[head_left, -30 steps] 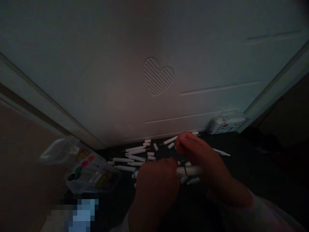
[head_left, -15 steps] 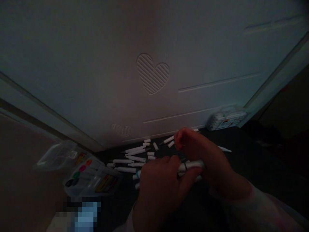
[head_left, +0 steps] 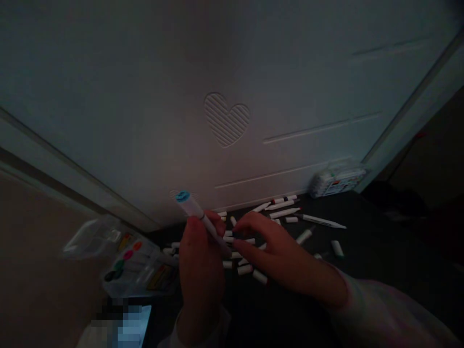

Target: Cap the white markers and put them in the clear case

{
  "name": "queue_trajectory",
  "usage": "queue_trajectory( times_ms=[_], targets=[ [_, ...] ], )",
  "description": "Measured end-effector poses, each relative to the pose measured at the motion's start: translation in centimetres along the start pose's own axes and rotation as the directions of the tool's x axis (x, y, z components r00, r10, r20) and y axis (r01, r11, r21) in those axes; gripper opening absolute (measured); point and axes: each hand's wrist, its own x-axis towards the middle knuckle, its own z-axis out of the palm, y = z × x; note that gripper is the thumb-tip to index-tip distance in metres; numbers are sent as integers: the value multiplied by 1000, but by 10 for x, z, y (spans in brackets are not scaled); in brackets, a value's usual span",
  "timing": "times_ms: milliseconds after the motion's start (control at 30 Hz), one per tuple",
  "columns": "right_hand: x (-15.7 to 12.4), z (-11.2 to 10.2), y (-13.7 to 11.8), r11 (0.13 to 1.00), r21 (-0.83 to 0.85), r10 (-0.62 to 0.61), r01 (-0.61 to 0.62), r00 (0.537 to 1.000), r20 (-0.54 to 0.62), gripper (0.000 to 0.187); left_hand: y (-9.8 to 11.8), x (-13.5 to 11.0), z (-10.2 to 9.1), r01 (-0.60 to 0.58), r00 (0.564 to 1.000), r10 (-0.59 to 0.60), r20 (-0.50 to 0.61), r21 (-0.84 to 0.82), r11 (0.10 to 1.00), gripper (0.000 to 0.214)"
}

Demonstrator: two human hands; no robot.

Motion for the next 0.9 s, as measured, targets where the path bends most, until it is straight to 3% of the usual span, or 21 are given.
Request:
queue_trajectory(
  times_ms=[100, 200, 300, 467, 600, 700, 767, 900],
  targets=[
    [1, 4, -1, 997, -81, 25, -14, 989, 146, 20, -4, -3, 6, 32, 999, -37, -20, -216, 976, 42],
    [0, 4, 0, 995, -99, 16, 4, 979, 204, 18, -8, -5, 10, 84, 995, -96, -20, -348, 934, 41],
    [0, -1, 0, 994, -107, 8, 12, 983, 185, 21, -8, -3, 8, 95, 993, -111, -26, -359, 929, 36],
    [1, -18, -4, 979, -204, 1, 32, 987, 161, 23, 8, 12, -16, -85, 995, 55, -83, -422, 903, 50],
    [-2, -27, -7, 960, -268, -14, 81, 970, 243, 23, 23, 20, -37, -126, 986, 89, -140, -283, 951, 50],
    [-6, -31, -9, 953, -286, -24, 102, 964, 266, 20, 24, 17, -40, 35, 999, -34, 8, -101, 994, 54],
    [-8, -33, -11, 945, -311, -18, 99, 967, 253, 19, 21, 12, -36, 115, 984, -114, 136, -1, 993, 58],
    [-9, -37, -11, 927, -364, 25, 92, 952, 306, 22, 16, 4, -25, 92, 957, -103, 270, 54, 994, 63]
  ],
)
